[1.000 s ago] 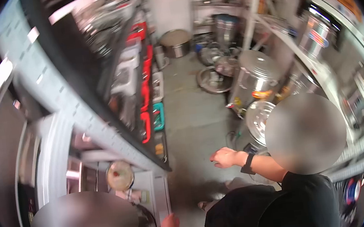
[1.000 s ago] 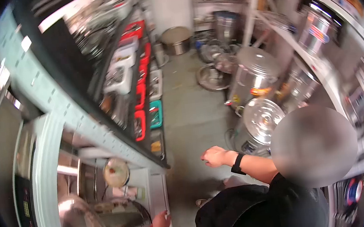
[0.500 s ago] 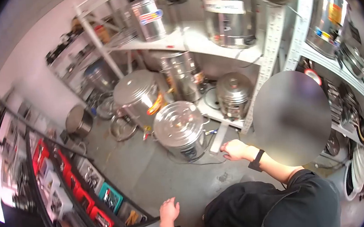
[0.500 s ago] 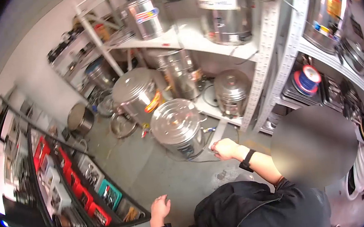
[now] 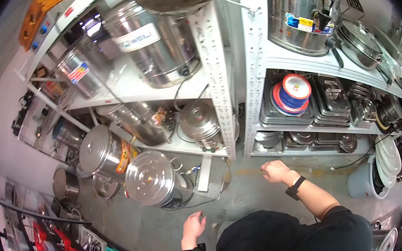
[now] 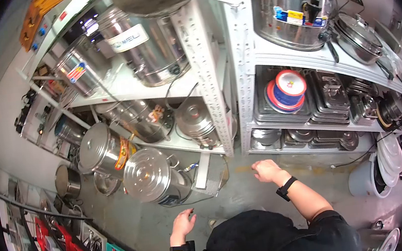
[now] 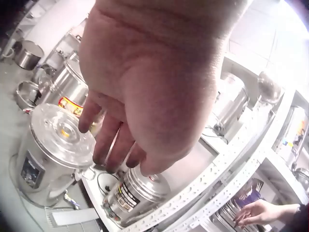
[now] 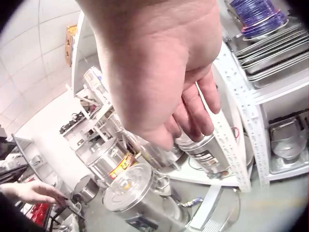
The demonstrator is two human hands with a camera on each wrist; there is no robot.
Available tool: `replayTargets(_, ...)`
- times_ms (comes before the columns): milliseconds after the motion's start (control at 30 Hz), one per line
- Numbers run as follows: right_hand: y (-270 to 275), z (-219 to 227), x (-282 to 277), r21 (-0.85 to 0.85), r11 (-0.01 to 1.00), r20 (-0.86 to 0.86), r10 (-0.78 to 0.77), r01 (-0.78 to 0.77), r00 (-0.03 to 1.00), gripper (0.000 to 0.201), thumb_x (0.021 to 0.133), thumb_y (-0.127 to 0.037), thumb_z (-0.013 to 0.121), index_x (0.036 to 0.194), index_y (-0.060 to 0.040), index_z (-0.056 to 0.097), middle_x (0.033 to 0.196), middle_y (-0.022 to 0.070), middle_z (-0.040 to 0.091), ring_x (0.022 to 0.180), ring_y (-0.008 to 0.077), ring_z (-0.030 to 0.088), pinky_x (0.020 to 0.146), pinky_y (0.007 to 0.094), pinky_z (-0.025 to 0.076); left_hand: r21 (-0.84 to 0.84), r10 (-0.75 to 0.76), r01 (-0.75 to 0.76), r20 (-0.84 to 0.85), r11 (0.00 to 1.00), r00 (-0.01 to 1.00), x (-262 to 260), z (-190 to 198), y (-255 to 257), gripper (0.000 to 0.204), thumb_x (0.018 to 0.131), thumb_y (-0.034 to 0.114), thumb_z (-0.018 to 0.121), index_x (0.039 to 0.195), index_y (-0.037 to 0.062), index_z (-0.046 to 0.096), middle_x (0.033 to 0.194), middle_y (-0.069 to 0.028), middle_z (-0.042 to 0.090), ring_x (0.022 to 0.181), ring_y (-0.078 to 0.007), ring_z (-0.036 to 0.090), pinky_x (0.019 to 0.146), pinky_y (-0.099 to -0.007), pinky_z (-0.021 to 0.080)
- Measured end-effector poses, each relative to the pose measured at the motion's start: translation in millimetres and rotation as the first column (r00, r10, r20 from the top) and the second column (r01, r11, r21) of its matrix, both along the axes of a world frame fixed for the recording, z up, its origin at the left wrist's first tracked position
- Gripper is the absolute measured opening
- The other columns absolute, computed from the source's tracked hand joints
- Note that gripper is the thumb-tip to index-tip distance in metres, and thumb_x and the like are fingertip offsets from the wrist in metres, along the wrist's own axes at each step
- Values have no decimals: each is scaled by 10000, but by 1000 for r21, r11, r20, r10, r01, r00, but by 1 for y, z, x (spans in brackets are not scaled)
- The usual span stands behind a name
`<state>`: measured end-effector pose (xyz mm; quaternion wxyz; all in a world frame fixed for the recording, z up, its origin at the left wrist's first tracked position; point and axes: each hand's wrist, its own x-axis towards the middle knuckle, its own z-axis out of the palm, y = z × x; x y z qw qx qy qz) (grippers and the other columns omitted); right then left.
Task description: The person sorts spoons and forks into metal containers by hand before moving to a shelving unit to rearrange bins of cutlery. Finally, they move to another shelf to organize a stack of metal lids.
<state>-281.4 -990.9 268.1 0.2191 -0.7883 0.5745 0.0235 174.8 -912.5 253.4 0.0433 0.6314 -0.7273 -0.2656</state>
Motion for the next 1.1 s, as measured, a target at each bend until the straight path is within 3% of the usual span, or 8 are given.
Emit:
replayTargets(333,8,33,-67,-121,910,122,-383,397,916,334,884,-210,748,1174,-52,704,1139,164,741,1082,378,700,941,478,565,190,-431,415,55,890,901,-95,1,-124,407,962,305,678,1324,119,688,1272,-171,725,1164,-383,684,974,-500,568)
replayTargets(400,16,37,-81,-149,859,137,-474,491,870,400,865,-210,774,1224,-51,691,1186,173,720,1109,382,687,957,481,562,55,-581,580,11,813,814,-117,7,-152,395,968,290,667,1313,99,685,1264,-168,726,1158,-375,688,981,-495,564)
replayTargets(500,11,50,-109,-276,804,80,-527,527,846,484,842,-204,803,1276,-41,663,1253,186,684,1175,392,653,992,481,549,43,-641,641,99,767,761,-150,28,-191,385,949,265,693,1274,58,688,1162,-211,736,1094,-399,692,963,-492,557)
replayTargets(600,-17,59,-150,-470,691,202,-521,549,829,640,818,-219,840,1365,-17,578,1405,199,580,1269,398,579,1076,484,495,-165,-569,560,-15,812,822,-170,48,-203,364,935,221,701,1250,39,701,1167,-211,737,1105,-399,690,986,-481,544)
replayTargets(733,-75,74,-210,-613,564,334,-450,554,828,780,792,-284,875,1436,-10,532,1490,208,524,1347,398,528,1122,490,455,-180,-403,388,-50,904,914,-195,51,-189,392,940,233,699,1289,55,691,1236,-198,728,1178,-386,672,1017,-481,540)
replayTargets(867,-134,82,-258,-688,577,288,-341,441,895,904,734,-481,894,1430,-16,552,1508,269,513,1390,433,493,1186,520,377,39,-134,132,33,990,990,-215,29,-142,423,936,267,708,1316,84,691,1255,-199,726,1197,-370,675,1025,-477,544)
replayTargets(1000,-176,94,-280,-514,707,334,-357,486,872,1066,650,-568,921,1470,-19,518,1530,280,492,1428,452,457,1207,525,356,155,-86,72,84,985,993,-240,-8,-98,432,953,289,695,1338,93,686,1284,-196,719,1222,-372,666,1049,-475,535)
replayTargets(1100,-194,91,-285,-531,770,150,-324,353,934,1213,609,-702,891,1542,-58,459,1561,269,470,1455,446,436,1227,520,337,181,23,-29,31,983,999,-274,2,-80,435,957,293,692,1344,93,685,1297,-198,714,1236,-373,659,1059,-470,531)
